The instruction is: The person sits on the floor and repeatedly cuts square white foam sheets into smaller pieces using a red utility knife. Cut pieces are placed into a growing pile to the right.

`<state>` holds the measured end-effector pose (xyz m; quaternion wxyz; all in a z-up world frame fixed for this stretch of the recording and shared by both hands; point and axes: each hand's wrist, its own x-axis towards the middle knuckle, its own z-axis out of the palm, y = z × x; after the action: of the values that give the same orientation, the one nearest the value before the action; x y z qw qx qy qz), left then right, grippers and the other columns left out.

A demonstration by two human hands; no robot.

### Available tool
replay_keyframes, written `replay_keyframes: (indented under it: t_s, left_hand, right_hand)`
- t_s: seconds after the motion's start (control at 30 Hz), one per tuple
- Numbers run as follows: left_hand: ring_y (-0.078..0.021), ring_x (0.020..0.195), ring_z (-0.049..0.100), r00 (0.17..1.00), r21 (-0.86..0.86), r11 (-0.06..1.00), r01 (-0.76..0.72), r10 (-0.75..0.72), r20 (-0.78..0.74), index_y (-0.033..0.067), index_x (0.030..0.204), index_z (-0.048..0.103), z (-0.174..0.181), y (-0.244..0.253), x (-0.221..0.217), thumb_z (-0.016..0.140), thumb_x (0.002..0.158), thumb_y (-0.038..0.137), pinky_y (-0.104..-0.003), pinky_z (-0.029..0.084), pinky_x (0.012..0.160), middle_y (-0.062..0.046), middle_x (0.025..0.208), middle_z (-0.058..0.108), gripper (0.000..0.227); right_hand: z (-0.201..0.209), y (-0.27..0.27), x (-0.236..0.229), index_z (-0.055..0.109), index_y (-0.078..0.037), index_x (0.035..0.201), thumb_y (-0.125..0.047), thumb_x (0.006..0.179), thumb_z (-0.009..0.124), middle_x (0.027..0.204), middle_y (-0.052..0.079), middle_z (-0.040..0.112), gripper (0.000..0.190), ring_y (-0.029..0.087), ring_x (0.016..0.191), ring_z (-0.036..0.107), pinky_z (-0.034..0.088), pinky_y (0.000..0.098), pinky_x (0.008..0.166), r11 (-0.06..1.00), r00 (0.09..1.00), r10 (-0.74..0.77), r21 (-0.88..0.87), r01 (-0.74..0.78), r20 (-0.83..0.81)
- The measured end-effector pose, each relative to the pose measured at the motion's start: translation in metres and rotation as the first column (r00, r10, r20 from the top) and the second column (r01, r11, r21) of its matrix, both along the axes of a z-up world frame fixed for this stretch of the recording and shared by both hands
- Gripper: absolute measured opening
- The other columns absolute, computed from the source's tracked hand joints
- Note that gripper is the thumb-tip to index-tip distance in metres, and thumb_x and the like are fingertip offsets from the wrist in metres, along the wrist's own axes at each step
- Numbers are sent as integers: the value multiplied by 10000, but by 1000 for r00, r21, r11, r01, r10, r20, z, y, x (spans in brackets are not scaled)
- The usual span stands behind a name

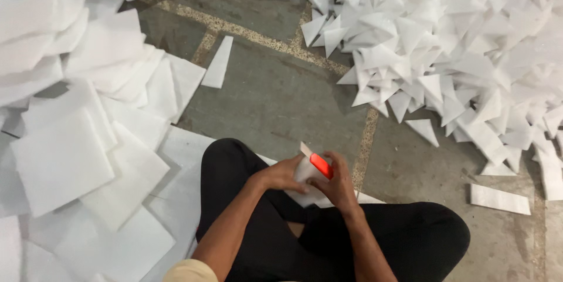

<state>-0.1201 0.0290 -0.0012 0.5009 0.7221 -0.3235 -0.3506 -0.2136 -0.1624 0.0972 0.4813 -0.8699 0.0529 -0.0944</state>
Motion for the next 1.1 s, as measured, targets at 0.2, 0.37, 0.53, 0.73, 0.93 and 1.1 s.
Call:
replay_keyframes:
  t_s: [0.2,0.37,0.53,0.73,0.93,1.1]
  left_hand:
    - [-361,1162,680,989,215,967,-136,119,89,53,1397,558,73,3,-13,795,747,351,-430,528,994,-234,1236,713,753]
    - [-393,1142,658,812,6,833,-553,537,228,21,1443,480,44,-18,-5,831,747,294,-459,527,941,-253,1234,684,826]
    - [-344,1093,725,746,3,758,-652,642,-178,-26,1406,529,9,-4,24,809,773,293,-431,574,954,-224,1227,727,762]
    - [-273,1315,551,959,48,998,43,-28,-283,86,1590,401,8,-40,-27,820,746,384,-386,432,1109,-181,1442,596,989]
    - [-296,1310,595,907,-52,984,171,-178,-381,14,1438,563,37,-64,-4,840,738,352,-377,456,1097,-187,1439,602,825]
    - [-344,1284,619,916,208,901,381,-337,-219,9,1446,536,92,-85,23,800,735,476,-411,478,1067,-229,1393,640,891]
  right_hand:
    - [21,-12,5,709,-37,1137,-254,658,900,928,166,766,559,283,835,735,561,423,759,984,934,146,-50,-171,-326]
    - [19,-14,9,728,-35,1063,-269,710,886,834,166,744,452,301,743,705,544,414,699,970,986,-140,-214,119,-88]
    - [37,-66,3,717,1,1006,-319,779,869,778,201,727,420,344,700,688,523,441,685,925,874,-361,-244,292,-325]
    - [16,-36,-27,641,-22,1112,-396,864,748,906,212,726,461,377,842,709,537,464,739,975,950,-122,-213,61,-286]
    - [-11,-46,-31,587,-30,1100,-453,947,615,896,188,745,451,349,843,747,564,446,742,998,928,-55,-31,47,-369]
    - [-46,-76,-25,581,-50,1114,-443,943,634,856,136,702,431,266,764,695,535,397,669,965,911,-248,0,263,-328]
